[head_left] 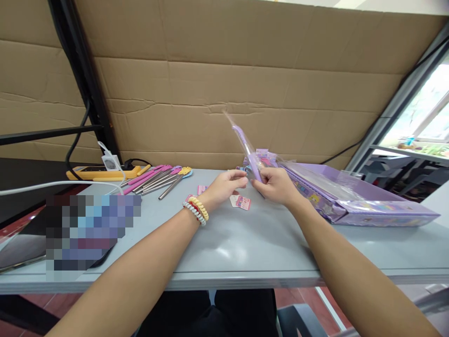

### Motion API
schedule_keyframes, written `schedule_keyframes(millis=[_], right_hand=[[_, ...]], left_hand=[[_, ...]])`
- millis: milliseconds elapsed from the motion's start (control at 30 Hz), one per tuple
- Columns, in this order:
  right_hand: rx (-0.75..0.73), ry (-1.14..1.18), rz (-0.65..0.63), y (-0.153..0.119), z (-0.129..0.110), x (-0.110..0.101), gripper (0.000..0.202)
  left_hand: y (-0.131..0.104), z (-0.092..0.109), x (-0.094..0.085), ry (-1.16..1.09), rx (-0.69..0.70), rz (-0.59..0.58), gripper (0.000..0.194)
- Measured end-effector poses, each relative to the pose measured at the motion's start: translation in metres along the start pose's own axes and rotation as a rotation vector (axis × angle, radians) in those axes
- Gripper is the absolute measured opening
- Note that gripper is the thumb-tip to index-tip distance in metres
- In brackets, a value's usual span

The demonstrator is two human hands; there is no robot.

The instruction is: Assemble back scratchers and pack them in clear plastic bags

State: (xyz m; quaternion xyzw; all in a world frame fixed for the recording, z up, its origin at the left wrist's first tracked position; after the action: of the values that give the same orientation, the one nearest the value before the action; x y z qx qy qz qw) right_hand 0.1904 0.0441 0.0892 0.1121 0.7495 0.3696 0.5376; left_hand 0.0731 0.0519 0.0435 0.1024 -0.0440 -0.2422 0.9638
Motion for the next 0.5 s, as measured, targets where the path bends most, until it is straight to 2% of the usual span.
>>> schedule_keyframes(millis=[100, 267, 400, 500], right_hand=[[0.174, -0.125, 0.015, 0.002, 0.038, -0.015, 0.034], [0.425, -0.308, -0.235, -0.01, 0.105, -0.014, 0.033], [0.52, -0.344, -0.274, -0.018, 0.134, -0.016, 0.027], [0.55, -0.346, -0.324, -0.023, 0.151, -0.007, 0.025]], left_hand=[[0.002, -0.001, -0.028, 0.091, -0.023, 0.15, 0.024], [0.003, -0.003, -0.071, 0.343, -0.021, 0.335, 0.021], [0.003, -0.002, -0.085, 0.522, -0.039, 0.366, 0.02], [0.002, 0.005, -0.088, 0.63, -0.024, 0.372, 0.019]])
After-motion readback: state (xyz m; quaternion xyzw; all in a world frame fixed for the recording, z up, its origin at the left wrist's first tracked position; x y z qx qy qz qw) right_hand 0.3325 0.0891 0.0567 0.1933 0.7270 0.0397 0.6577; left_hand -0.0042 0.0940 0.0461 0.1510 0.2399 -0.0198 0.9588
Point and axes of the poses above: each hand's wrist, its own y-axis towards the middle knuckle, its own x-axis out of the palm, z = x × y, the point moved 10 cm from there along y, towards the middle knuckle, and after that the axes turned 8 degrees about -y, right-handed, at the moved point
